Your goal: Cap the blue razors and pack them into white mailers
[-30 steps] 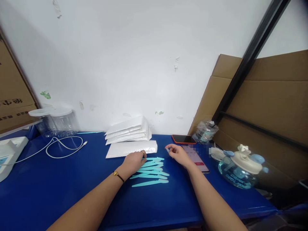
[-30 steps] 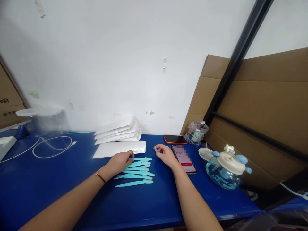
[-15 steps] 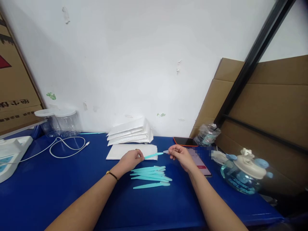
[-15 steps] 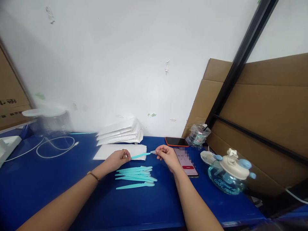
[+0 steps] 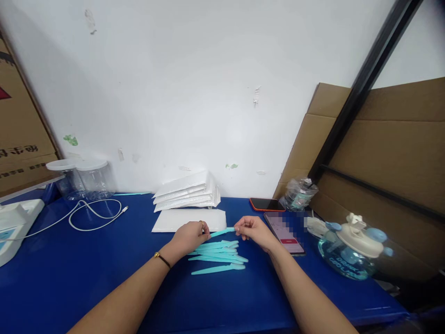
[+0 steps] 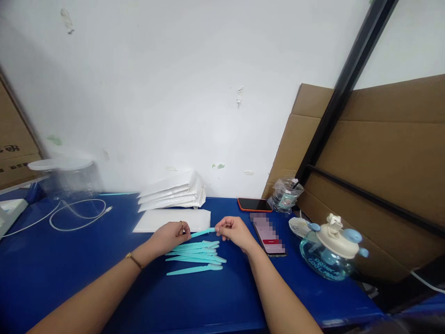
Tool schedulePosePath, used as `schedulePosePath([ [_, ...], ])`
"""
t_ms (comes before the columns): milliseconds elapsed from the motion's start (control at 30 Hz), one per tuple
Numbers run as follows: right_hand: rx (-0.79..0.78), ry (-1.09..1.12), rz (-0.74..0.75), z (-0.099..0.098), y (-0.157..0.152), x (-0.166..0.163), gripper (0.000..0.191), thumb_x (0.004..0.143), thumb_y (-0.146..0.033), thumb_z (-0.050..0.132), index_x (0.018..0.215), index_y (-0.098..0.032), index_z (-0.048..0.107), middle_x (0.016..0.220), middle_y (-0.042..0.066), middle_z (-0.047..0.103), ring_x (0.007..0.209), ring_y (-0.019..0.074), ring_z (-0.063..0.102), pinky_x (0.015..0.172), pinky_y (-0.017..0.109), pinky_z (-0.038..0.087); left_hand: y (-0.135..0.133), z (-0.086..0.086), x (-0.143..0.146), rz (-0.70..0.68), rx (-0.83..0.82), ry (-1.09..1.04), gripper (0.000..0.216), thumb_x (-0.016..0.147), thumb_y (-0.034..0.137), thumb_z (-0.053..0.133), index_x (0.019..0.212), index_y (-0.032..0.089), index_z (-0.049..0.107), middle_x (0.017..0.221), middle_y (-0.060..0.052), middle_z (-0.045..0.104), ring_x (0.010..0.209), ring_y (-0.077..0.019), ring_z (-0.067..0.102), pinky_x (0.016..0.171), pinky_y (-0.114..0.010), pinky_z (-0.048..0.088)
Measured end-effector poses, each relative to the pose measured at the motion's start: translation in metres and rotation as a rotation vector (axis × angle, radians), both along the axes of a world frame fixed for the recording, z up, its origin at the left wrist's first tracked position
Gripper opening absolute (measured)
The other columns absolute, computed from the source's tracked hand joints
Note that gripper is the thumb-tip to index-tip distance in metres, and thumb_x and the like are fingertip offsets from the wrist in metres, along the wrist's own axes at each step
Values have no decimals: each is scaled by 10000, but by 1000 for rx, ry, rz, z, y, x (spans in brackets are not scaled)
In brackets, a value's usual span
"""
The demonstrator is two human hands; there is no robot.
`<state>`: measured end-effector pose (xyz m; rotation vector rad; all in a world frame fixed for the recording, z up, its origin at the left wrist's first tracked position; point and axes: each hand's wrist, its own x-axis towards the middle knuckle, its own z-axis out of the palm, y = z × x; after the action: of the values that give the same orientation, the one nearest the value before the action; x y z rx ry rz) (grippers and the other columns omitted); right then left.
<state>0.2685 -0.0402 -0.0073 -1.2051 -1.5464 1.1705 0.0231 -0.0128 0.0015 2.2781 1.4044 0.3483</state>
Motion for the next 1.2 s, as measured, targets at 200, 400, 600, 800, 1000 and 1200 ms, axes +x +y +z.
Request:
schedulePosePath([
  [200, 130, -340, 20, 1, -2, 8, 202, 689, -359, 674, 725, -161, 690, 552, -16, 556, 499, 95, 458, 475, 211, 341, -18, 11, 0, -178, 195, 15, 417, 727, 492, 567, 1044, 221, 588, 1048, -56, 579, 1028, -225, 499, 841, -290, 401],
  [400, 237, -414, -3, 14, -11, 10, 270, 732, -376, 646, 907, -171, 669, 777, 28, 600, 685, 138, 541, 602, 242, 428, -37, 13, 8, -322, 228, 204, 707, 554, 554, 679, 1141, 186, 535, 1108, -114, 545, 1041, -294, 484, 861, -370, 421],
  [600, 305, -569, 113, 37, -34, 6, 428, 692, -407, 681, 1077, -234, 606, 1035, 55, 569, 919, 198, 542, 716, 282, 447, -46, 11, 32, -258, 294, 380, 373, 647, 243, 580, 992, 100, 564, 980, -170, 589, 905, -292, 556, 778, -398, 470],
  [800, 395, -860, 182, 24, -47, -15, 728, 615, -339, 715, 1274, -210, 433, 1230, 103, 443, 1105, 279, 417, 901, 383, 374, -42, 12, 47, -228, 276, 451, 387, 662, 177, 559, 1037, 85, 544, 972, -181, 605, 881, -304, 590, 739, -419, 492],
  [1000, 592, -1108, 145, -3, -44, -37, 217, 806, -179, 455, 1020, -162, 491, 1004, 96, 481, 926, 225, 433, 804, 365, 397, -40, 8, 47, -250, 303, 405, 333, 675, 170, 517, 991, 77, 568, 970, -192, 614, 892, -319, 585, 765, -437, 478],
  [1200, 654, -1065, 250, -4, -45, -38, 141, 822, -196, 467, 959, -166, 460, 966, 83, 494, 898, 214, 459, 791, 347, 426, -49, -2, 44, -243, 371, 337, 280, 696, 233, 515, 934, 98, 574, 968, -176, 610, 941, -296, 563, 837, -396, 452],
])
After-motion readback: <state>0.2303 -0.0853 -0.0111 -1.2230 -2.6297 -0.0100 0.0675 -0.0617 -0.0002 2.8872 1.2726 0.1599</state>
